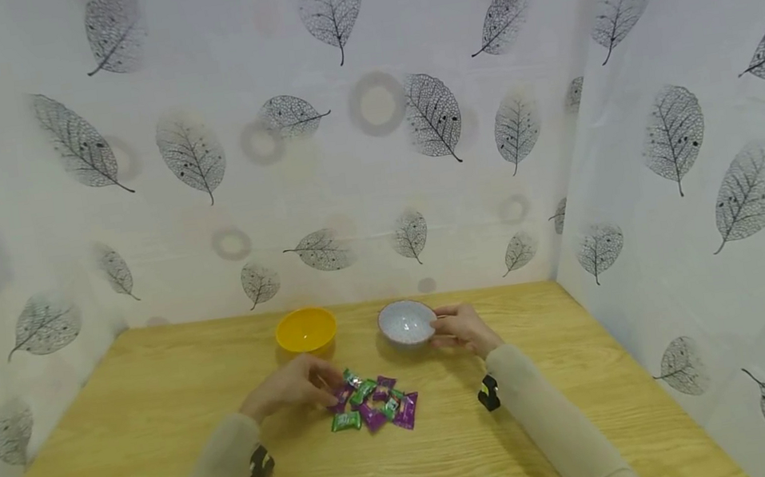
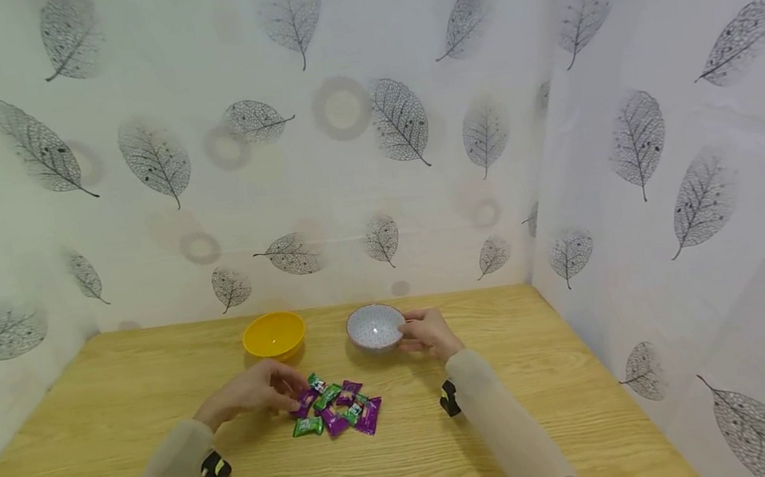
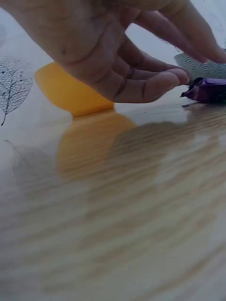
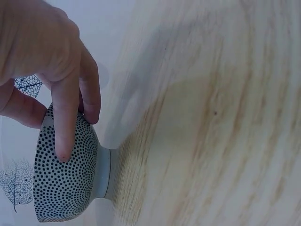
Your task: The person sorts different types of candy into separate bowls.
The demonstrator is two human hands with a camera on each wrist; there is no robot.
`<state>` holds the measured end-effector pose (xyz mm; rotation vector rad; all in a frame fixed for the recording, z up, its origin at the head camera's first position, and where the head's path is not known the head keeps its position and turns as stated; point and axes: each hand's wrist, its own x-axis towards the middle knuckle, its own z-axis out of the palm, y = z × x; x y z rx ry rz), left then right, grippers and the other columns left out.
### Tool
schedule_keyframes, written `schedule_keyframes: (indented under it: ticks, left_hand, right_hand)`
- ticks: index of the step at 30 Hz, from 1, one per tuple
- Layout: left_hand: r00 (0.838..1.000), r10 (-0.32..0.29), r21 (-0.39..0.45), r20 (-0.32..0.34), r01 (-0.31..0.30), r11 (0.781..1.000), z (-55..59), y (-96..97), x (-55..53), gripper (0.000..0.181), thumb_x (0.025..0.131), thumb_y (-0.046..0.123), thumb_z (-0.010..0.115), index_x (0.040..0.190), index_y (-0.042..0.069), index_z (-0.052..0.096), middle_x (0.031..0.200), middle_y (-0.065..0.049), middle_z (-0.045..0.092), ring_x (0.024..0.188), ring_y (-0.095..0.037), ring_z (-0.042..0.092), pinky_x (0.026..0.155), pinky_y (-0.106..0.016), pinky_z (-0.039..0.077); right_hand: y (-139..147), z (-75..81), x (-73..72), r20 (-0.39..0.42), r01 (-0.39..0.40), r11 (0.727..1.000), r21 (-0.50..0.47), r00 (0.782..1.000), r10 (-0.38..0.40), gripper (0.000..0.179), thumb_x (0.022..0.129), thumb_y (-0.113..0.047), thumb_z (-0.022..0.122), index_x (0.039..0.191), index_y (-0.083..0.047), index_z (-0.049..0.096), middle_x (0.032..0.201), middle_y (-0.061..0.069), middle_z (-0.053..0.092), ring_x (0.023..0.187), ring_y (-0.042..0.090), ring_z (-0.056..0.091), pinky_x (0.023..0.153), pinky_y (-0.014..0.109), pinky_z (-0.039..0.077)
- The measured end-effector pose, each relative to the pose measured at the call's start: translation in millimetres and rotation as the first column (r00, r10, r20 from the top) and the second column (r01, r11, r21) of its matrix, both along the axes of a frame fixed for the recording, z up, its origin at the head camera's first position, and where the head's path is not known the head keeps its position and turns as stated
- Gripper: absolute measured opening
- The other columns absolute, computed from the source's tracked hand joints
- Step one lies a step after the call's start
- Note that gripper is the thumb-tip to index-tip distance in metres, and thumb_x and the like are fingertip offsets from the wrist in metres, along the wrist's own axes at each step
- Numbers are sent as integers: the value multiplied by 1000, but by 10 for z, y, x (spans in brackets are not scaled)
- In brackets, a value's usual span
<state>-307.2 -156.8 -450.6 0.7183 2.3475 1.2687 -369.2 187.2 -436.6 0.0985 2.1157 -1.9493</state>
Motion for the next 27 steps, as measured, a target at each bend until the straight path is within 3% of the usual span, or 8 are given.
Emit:
schedule_keyframes:
  ticks: [4,9,14,16,23,27]
  left_hand:
    - [997,-79,-33,26,80,996,-9,-35,-9,30,80,1,73,109,8,73,104,-9,70,89,-22,57,72,-31,50]
    - [991,-126,-56,50,129,990,-58,-48,-68,37,79,-4,69,112,11,73,105,-7,68,92,-22,55,80,-34,48]
    - [983,-178,-109,44,182,977,-38,-29,-104,45,79,-9,61,117,12,71,110,-5,68,93,-21,53,80,-31,47]
    - [983,-178,-139,39,182,974,-12,-11,-92,48,78,-10,58,118,14,71,111,-4,67,94,-20,53,81,-30,46]
    - [988,-99,-166,117,118,979,38,42,-78,46,76,-9,60,115,13,72,96,-6,63,79,-16,51,64,-24,45]
    - [988,-78,-144,134,97,985,23,25,-82,40,77,-10,64,112,8,70,102,-6,68,85,-18,58,68,-26,50]
  right_hand:
    - [3,7,23,-6,-10,1000,22,1000,10,48,94,4,55,140,13,42,132,36,50,79,20,71,84,34,59]
    - [5,19,40,-15,-23,999,45,1000,24,47,95,4,55,139,13,43,131,36,51,81,21,71,85,36,59]
    - [8,24,19,-13,-38,999,37,999,39,47,96,3,54,140,12,42,133,36,49,86,23,71,88,36,58]
    - [10,21,11,-14,-43,998,36,999,43,47,95,3,54,140,12,42,132,35,50,85,23,71,89,37,58]
    - [13,23,18,-10,-60,998,28,998,61,48,96,4,53,141,12,40,133,36,49,81,19,70,92,38,56]
    - [11,24,10,-7,-62,998,25,998,62,49,96,4,53,142,12,38,133,36,48,81,19,70,92,38,56]
